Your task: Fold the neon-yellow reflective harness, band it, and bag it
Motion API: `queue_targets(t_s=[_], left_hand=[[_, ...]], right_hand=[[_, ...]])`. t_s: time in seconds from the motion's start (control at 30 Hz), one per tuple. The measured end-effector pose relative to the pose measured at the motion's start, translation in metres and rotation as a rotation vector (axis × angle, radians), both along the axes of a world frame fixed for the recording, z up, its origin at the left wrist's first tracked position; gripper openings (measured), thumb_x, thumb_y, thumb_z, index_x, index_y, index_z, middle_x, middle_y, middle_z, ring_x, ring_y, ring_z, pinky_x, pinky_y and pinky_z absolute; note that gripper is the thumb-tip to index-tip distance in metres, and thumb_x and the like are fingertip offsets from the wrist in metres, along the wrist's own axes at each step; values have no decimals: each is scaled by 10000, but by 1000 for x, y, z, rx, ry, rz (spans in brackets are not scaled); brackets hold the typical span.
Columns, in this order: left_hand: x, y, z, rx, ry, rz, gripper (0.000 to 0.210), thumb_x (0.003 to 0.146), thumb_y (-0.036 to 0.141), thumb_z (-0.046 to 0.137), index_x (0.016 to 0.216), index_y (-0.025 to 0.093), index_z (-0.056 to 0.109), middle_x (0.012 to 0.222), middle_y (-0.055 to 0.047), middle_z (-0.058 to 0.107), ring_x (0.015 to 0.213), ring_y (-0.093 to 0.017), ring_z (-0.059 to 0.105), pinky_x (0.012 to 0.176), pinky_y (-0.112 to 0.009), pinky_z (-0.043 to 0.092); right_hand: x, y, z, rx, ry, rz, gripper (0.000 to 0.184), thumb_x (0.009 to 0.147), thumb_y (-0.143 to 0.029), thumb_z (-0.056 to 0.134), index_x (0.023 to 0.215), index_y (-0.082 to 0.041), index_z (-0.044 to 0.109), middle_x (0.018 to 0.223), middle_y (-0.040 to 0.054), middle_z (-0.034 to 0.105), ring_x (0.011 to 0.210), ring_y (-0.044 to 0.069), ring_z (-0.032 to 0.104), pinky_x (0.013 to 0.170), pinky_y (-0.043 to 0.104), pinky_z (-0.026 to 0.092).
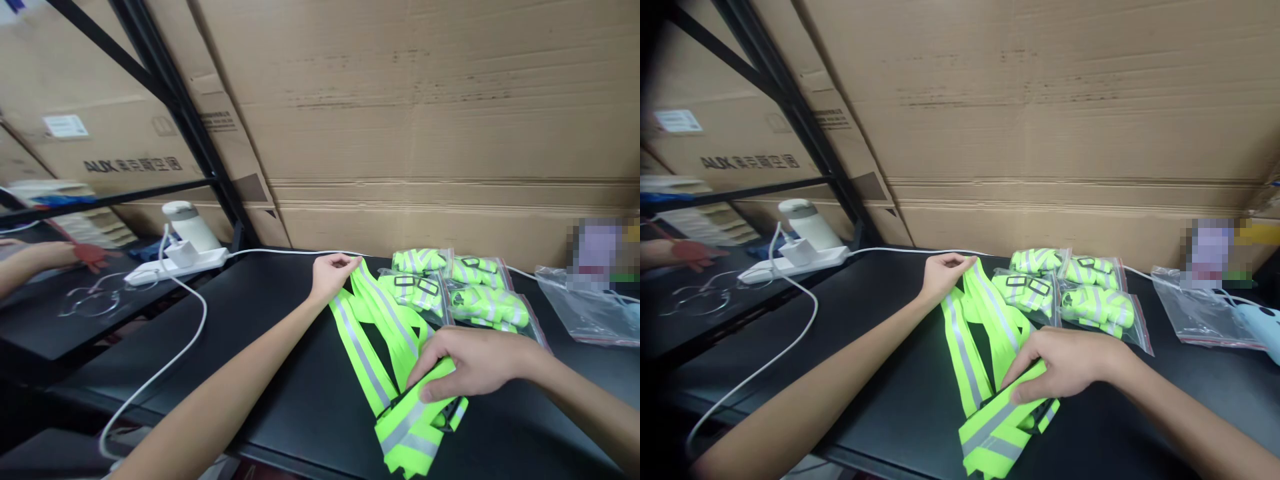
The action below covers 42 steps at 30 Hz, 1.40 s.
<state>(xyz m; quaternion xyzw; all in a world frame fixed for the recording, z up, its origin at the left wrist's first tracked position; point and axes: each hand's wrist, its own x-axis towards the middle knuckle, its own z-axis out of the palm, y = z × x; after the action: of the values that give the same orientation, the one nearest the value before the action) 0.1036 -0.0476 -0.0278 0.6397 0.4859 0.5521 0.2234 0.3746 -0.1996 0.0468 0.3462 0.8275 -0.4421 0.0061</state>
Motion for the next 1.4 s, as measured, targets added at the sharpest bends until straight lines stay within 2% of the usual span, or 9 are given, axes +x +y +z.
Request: queue_targets(t_s=[0.2,0.43,0.5,0.6,0.67,0.77,0.9,1.1,1.4], left_hand=[[-2,-1,0,2,81,37,352,691,486,822,644,157,706,528,7,594,482,-116,499,475,-232,324],[-7,-1,2,19,168,38,368,699,495,806,620,169,655,470,47,483,453,-96,410,474,-234,275],[-9,2,-1,15,187,41,363,700,491,801,619,170,652,477,44,493,457,-99,417,474,-233,274],[-11,6,-4,11,222,43,354,701,492,797,627,171,666,497,30,535,477,-111,457,482,-233,289],[-13,9,-5,12,247,52,351,708,496,790,634,172,678,504,24,551,488,-119,479,490,-235,298],[-16,11,-5,21,281,73,346,715,496,783,634,174,685,512,16,569,504,-129,506,501,-239,310],[-19,15,-6,33,321,77,345,722,498,776,631,178,684,517,15,581,511,-132,520,503,-239,311],[-21,20,-9,46,367,78,332,726,492,772,636,183,691,501,23,566,512,-134,526,511,-241,307],[-10,11,-10,57,343,16,359,769,518,737,665,180,678,517,24,561,500,-125,500,504,-234,315]], right_hand=[[-3,-11,6,250,-94,-34,241,881,-356,743,1109,-298,796,1019,20,756,932,223,693,802,305,474],[-18,-25,15,677,-245,35,180,798,-295,847,939,-227,758,861,14,663,782,208,638,606,292,357],[-22,-32,16,691,-231,118,52,867,-192,756,830,-217,730,792,-4,641,720,174,614,570,285,325],[-23,-41,17,638,-189,153,144,888,-166,667,763,-220,715,757,-8,639,691,161,605,577,288,358],[-22,-46,16,623,-133,108,88,823,-231,713,905,-241,743,847,8,674,792,196,640,668,302,433],[-23,-51,12,662,-114,100,422,754,-181,708,1172,-233,686,1011,50,697,959,250,653,827,352,489],[-29,-51,-7,780,-215,176,497,754,-51,645,1225,-205,610,1099,79,687,1049,276,640,896,402,511],[-39,-49,-32,969,-228,184,579,772,-100,708,1320,-126,524,1175,141,657,1072,320,617,859,433,544],[-45,-47,-18,782,-195,164,281,779,-91,559,1041,-171,621,987,103,663,959,290,626,883,449,508]])
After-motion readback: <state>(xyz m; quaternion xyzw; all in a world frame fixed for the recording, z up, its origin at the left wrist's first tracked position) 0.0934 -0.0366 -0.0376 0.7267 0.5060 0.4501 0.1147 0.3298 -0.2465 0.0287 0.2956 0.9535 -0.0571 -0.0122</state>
